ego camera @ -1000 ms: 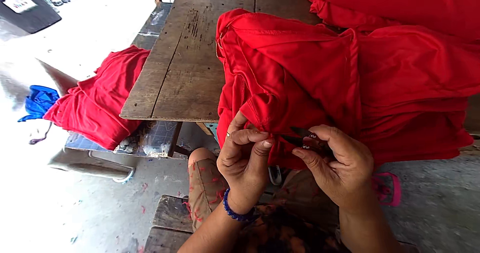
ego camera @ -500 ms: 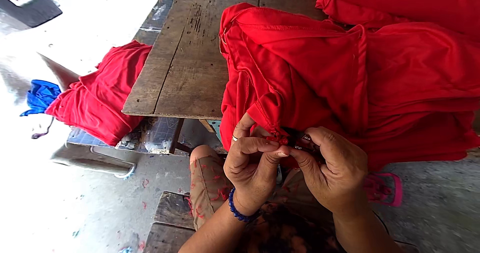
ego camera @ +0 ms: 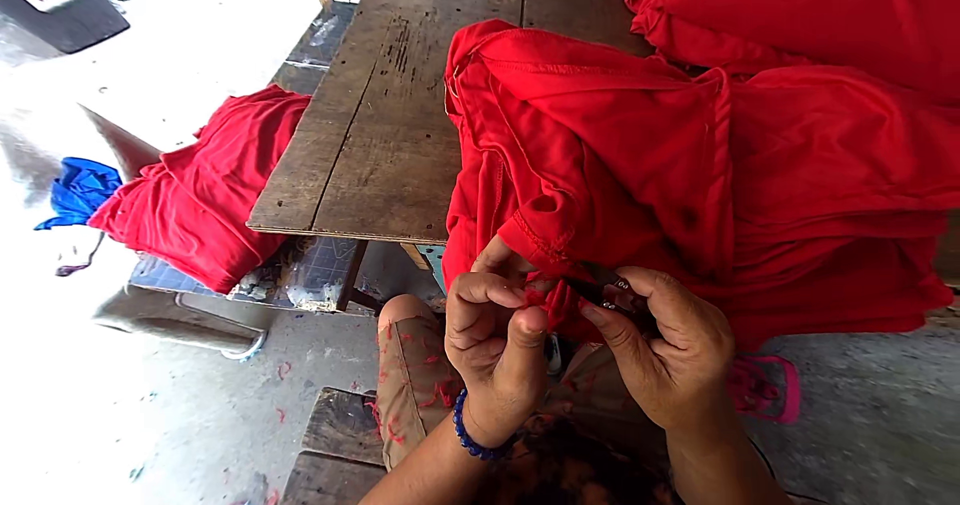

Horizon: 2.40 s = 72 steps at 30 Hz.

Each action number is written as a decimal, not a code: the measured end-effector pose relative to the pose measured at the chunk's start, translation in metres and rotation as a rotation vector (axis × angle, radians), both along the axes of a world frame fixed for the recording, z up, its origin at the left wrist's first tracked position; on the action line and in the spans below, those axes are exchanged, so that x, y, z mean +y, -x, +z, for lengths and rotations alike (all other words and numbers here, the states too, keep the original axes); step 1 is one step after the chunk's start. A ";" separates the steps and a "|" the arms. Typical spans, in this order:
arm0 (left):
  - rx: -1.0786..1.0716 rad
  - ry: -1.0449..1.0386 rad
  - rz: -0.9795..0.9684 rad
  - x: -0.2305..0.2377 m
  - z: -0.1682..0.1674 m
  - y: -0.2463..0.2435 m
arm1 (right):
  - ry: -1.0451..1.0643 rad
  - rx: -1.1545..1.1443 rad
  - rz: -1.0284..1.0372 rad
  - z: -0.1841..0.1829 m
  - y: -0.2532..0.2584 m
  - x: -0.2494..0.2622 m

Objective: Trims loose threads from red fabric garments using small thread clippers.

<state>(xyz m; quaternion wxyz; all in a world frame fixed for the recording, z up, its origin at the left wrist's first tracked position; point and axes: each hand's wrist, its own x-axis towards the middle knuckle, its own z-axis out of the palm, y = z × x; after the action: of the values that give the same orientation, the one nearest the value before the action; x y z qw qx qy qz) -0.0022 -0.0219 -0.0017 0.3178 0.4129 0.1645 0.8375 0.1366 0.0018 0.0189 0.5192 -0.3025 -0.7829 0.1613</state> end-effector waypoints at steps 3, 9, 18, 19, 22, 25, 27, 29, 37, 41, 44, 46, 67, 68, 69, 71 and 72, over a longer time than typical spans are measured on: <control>-0.100 0.011 -0.090 -0.004 0.004 0.002 | 0.042 0.055 0.072 0.000 0.000 0.002; -0.139 0.007 -0.140 -0.008 0.006 0.002 | 0.022 0.021 0.038 0.003 0.000 0.004; -0.017 -0.006 -0.086 -0.009 -0.002 0.004 | 0.011 -0.022 0.040 0.012 0.006 0.002; -0.013 -0.010 -0.083 -0.009 -0.002 0.004 | -0.001 -0.044 0.021 0.014 0.006 0.001; 0.003 -0.007 -0.070 -0.009 -0.003 0.004 | -0.067 -0.096 -0.052 0.017 0.005 -0.001; 0.018 0.006 -0.040 -0.008 -0.005 0.004 | -0.058 -0.106 -0.065 0.017 0.003 -0.001; 0.044 0.012 -0.014 -0.008 -0.006 0.004 | -0.025 -0.112 -0.048 0.017 0.001 -0.002; 0.070 0.009 0.006 -0.008 -0.005 0.003 | -0.026 -0.128 -0.055 0.019 0.001 -0.003; 0.183 -0.031 0.109 -0.006 -0.007 -0.001 | -0.134 -0.238 -0.184 0.028 0.008 -0.006; 0.109 0.011 0.032 -0.005 -0.005 0.000 | 0.041 -0.057 -0.024 0.021 0.001 0.000; 0.048 0.067 -0.029 -0.001 -0.002 0.002 | 0.181 0.126 0.150 0.013 -0.008 0.009; 0.037 0.083 -0.026 0.003 -0.001 0.001 | 0.211 0.180 0.175 0.009 -0.012 0.011; 0.162 0.116 0.076 0.003 -0.002 -0.006 | -0.069 -0.101 -0.115 -0.001 -0.011 0.003; 0.170 0.113 0.081 0.002 -0.002 -0.007 | -0.085 -0.104 -0.131 0.000 -0.009 0.002; 0.177 0.109 0.085 0.002 -0.003 -0.007 | -0.095 -0.105 -0.140 0.000 -0.007 0.001; 0.183 0.100 0.087 0.002 -0.003 -0.007 | -0.105 -0.110 -0.143 0.001 -0.006 -0.001; 0.183 0.096 0.087 0.002 -0.003 -0.007 | -0.111 -0.113 -0.142 0.001 -0.006 -0.001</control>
<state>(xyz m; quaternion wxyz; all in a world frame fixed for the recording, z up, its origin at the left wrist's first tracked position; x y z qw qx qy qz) 0.0052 -0.0200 -0.0050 0.2842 0.4645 0.2508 0.8004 0.1422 0.0003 0.0202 0.5003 -0.3365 -0.7953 0.0629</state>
